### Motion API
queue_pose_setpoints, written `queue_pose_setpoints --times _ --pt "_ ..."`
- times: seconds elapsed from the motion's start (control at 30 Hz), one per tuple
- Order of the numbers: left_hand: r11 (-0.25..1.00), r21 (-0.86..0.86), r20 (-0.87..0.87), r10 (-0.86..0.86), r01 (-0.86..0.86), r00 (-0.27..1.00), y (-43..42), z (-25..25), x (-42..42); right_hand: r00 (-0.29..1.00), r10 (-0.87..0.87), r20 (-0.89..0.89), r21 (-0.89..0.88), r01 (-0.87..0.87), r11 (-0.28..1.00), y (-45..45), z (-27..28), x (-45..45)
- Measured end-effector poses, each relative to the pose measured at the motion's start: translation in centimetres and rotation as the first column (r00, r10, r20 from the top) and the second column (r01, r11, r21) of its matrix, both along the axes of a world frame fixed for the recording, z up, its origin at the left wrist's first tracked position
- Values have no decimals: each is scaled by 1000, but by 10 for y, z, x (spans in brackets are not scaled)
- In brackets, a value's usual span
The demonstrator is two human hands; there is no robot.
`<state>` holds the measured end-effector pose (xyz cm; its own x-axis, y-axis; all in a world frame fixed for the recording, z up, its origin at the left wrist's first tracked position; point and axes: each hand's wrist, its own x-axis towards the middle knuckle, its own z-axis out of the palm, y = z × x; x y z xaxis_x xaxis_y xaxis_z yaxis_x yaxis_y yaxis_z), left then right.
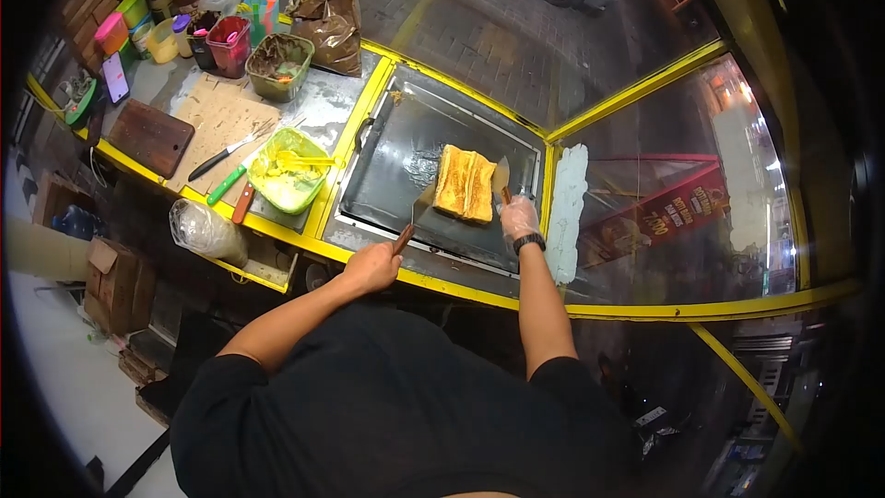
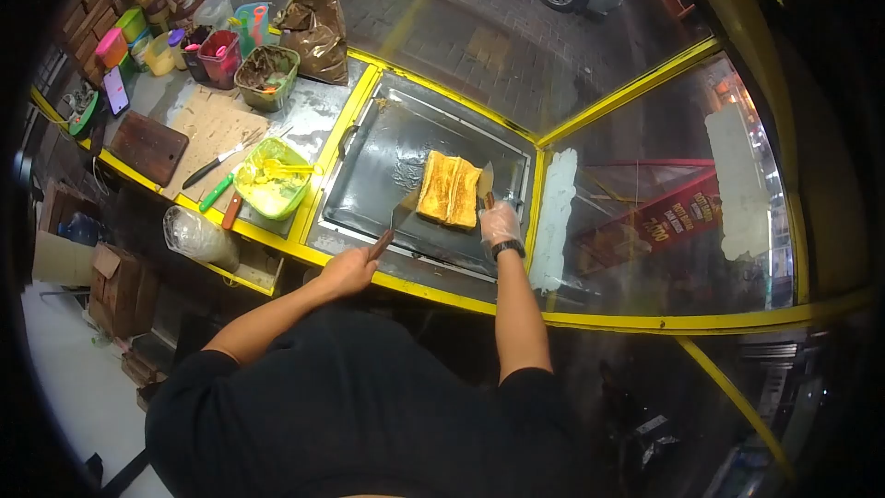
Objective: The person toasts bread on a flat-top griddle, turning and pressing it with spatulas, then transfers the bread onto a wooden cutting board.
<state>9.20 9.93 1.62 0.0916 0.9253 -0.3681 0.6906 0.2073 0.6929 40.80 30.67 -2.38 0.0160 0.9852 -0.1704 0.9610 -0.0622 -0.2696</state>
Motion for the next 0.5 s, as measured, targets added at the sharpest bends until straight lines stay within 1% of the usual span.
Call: queue_pose_setpoints --times 0.03,0.07,0.1,0.17,0.2,0.23,0.3,0.37,0.47,0.5 --pt "999 2 16 -37 37 999 -2 -1 1 992 85 97 24 -88 996 12 -2 -2" --pt "998 5 32 -70 69 997 -3 -3 3 989 105 105 -8 -105 994 25 -2 -5" --pt "995 10 46 -100 100 994 -4 -6 4 968 203 147 46 -211 976 37 -5 -9" --pt "990 24 49 -140 139 989 0 -16 13 980 188 68 20 -190 982 41 31 -42" --pt "989 28 60 -148 146 987 3 -20 19 973 214 80 21 -217 976 50 34 -53" --pt "987 32 72 -157 155 985 8 -25 26 946 296 130 2 -298 954 57 39 -64" --pt "993 14 71 -122 121 990 19 -29 42 914 368 168 -6 -373 928 79 27 -80" --pt "994 19 58 -112 111 992 34 -23 55 884 435 172 -26 -437 899 70 49 -105" --pt "996 49 65 -77 74 995 57 -39 71 841 504 197 -51 -504 862 50 69 -125" --pt "995 63 99 -80 74 992 60 -43 71 828 521 208 -57 -522 851 45 76 -127"
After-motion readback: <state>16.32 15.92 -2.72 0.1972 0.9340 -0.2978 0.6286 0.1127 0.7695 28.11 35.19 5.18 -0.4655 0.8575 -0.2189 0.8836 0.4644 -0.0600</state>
